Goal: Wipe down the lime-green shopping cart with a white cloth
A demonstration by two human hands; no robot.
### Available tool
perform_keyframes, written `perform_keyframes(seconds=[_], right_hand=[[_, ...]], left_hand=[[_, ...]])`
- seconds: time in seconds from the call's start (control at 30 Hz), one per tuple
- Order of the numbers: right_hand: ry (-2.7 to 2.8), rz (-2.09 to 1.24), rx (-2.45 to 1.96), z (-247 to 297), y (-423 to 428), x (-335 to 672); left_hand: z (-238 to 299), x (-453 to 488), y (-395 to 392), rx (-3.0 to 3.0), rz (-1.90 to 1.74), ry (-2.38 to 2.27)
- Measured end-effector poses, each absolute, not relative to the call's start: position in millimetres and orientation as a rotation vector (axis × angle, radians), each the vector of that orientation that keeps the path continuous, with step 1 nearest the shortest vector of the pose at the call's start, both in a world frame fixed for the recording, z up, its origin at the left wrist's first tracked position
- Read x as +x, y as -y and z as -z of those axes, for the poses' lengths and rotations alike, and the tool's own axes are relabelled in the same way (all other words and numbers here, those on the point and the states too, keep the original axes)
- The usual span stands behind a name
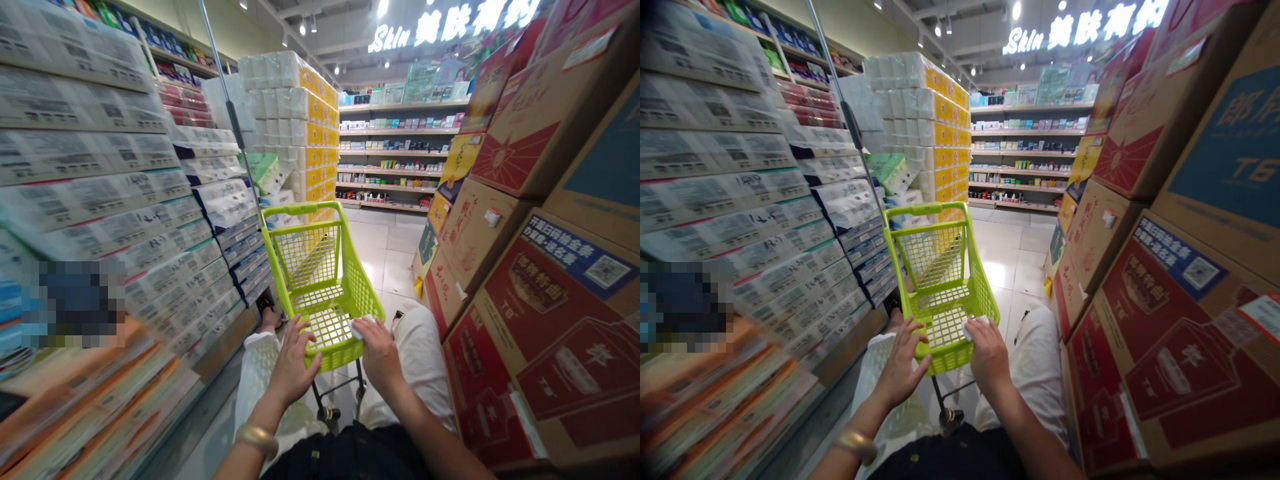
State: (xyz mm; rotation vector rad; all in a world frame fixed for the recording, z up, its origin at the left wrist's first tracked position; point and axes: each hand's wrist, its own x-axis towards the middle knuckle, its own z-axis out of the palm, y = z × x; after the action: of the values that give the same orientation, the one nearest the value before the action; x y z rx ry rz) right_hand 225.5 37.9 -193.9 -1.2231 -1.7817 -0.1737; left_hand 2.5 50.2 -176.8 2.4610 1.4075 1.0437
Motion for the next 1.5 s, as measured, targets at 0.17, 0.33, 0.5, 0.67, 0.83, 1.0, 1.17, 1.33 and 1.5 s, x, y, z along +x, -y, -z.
perform_keyframes(seconds=[0.17,0.33,0.5,0.67,0.83,1.0,1.17,1.33,1.5], right_hand=[[1.930,0.149,-1.075,194.8,-25.3,206.9],[1.769,0.231,-1.240,196.3,-32.4,237.0],[1.849,0.207,-1.189,197.7,-27.5,222.2],[1.852,0.202,-1.207,194.9,-32.1,229.0],[1.779,0.201,-1.257,196.2,-39.3,255.2],[1.806,0.176,-1.215,198.0,-33.7,249.5],[1.839,0.133,-1.164,196.4,-26.4,239.4],[1.843,0.085,-1.116,194.2,-18.1,232.0],[1.932,0.074,-0.980,189.3,-13.0,239.8]], left_hand=[[177.0,0.2,-50.9,2.460,-1.044,-1.382],[177.9,0.6,-49.7,2.424,-1.067,-1.395],[180.6,2.7,-50.4,2.355,-1.111,-1.425],[189.8,2.7,-54.0,2.308,-1.165,-1.442],[194.7,4.1,-55.0,2.248,-1.206,-1.447],[193.4,-5.1,-58.8,2.223,-1.220,-1.420],[192.6,-19.6,-65.1,2.181,-1.258,-1.411],[192.0,-29.2,-66.5,2.172,-1.265,-1.412],[187.5,-41.6,-67.0,2.215,-1.248,-1.442]])
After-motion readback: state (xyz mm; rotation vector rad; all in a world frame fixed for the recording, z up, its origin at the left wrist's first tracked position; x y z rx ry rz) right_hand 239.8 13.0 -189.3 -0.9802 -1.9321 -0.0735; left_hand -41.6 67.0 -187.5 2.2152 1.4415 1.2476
